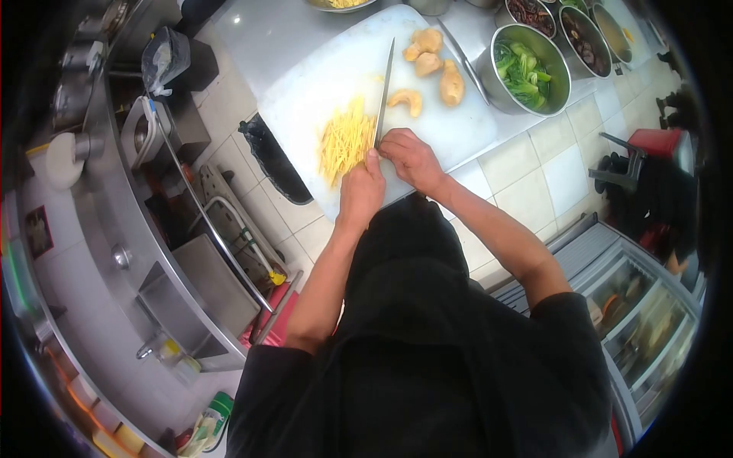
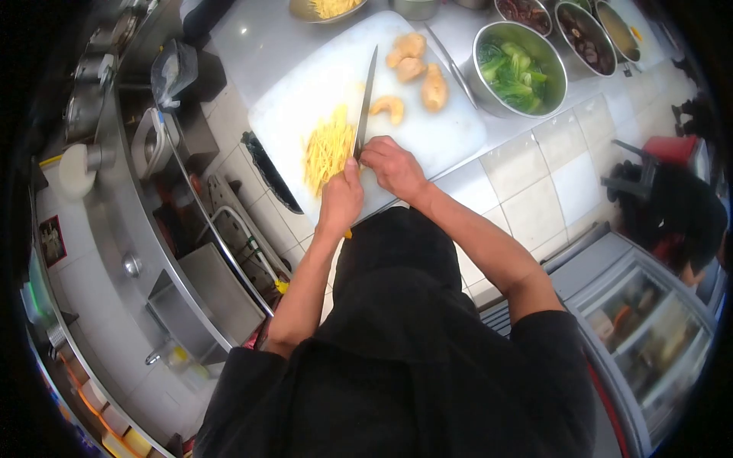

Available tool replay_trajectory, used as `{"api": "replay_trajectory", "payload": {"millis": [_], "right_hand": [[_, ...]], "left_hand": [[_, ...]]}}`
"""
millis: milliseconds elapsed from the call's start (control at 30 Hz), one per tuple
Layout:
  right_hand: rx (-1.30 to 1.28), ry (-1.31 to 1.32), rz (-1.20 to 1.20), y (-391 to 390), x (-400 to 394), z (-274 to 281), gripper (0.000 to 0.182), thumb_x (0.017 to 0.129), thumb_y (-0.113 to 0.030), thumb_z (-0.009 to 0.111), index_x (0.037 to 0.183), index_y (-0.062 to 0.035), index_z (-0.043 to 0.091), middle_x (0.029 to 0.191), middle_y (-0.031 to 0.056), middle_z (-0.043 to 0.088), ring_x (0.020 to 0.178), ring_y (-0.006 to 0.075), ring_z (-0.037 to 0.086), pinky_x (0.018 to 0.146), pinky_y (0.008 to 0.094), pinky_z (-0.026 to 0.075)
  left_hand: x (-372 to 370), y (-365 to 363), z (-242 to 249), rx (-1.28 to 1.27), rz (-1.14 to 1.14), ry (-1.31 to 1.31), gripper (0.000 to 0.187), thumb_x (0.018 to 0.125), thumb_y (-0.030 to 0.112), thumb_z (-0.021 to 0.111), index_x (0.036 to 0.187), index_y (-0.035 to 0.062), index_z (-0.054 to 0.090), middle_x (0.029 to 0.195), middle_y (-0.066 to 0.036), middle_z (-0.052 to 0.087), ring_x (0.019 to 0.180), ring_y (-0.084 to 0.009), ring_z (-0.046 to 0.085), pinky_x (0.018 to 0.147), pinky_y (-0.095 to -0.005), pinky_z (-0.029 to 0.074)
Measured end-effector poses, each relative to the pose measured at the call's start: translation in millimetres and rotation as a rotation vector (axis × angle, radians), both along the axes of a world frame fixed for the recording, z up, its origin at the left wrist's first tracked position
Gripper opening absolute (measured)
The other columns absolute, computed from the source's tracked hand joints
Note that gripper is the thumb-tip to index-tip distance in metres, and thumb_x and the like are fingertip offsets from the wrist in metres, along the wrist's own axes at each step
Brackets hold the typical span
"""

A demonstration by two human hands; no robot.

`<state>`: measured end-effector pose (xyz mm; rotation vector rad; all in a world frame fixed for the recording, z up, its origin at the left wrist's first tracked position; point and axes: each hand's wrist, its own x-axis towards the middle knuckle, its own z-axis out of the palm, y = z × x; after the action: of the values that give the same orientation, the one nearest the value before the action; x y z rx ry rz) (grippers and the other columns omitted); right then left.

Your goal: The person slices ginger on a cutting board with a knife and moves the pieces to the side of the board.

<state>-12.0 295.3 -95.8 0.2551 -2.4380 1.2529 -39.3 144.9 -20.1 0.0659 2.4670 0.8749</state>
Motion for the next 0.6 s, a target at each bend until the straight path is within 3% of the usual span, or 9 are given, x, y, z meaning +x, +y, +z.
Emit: {"api": "replay_trajectory", "payload": {"millis": [267,333,467,600], "right_hand": [[0.025,0.009,-0.006,0,1,-4,0.019,0.081,0.005,0.068,0.097,-0.0034,0.072,0.103,0.0080,0.071,0.106,0.0280,0.067,0.084,0.0374,0.058],[0.024,0.013,-0.009,-1,0,-2,0.019,0.081,0.006,0.068,0.097,-0.0031,0.072,0.103,0.0081,0.071,0.106,0.0280,0.067,0.084,0.0375,0.058],[0.000,-0.014,0.017,-1,1,-1,0.016,0.083,0.004,0.067,0.097,-0.0024,0.072,0.104,0.0092,0.070,0.105,0.0299,0.066,0.084,0.0390,0.058],[-0.018,-0.031,0.058,5,-2,3,0.015,0.085,0.001,0.066,0.098,-0.0028,0.072,0.106,0.0097,0.069,0.107,0.0306,0.065,0.084,0.0400,0.057]], "left_hand": [[31,-28,7,-0.075,-0.018,-0.074,0.065,0.112,0.039,0.036,0.092,-0.0124,0.071,0.094,-0.042,0.065,0.097,-0.0599,0.063,0.089,-0.0630,0.048],[38,-30,-2,-0.083,0.016,-0.049,0.071,0.114,0.043,0.030,0.088,-0.0096,0.070,0.090,-0.041,0.064,0.095,-0.0600,0.062,0.085,-0.0619,0.048],[13,-13,-20,-0.068,-0.032,0.015,0.071,0.114,0.043,0.030,0.088,-0.0096,0.071,0.091,-0.041,0.065,0.095,-0.0603,0.062,0.086,-0.0610,0.048],[-6,0,1,-0.020,-0.005,0.047,0.068,0.112,0.041,0.037,0.090,-0.0121,0.071,0.091,-0.042,0.066,0.093,-0.0599,0.064,0.087,-0.0609,0.051]]}}
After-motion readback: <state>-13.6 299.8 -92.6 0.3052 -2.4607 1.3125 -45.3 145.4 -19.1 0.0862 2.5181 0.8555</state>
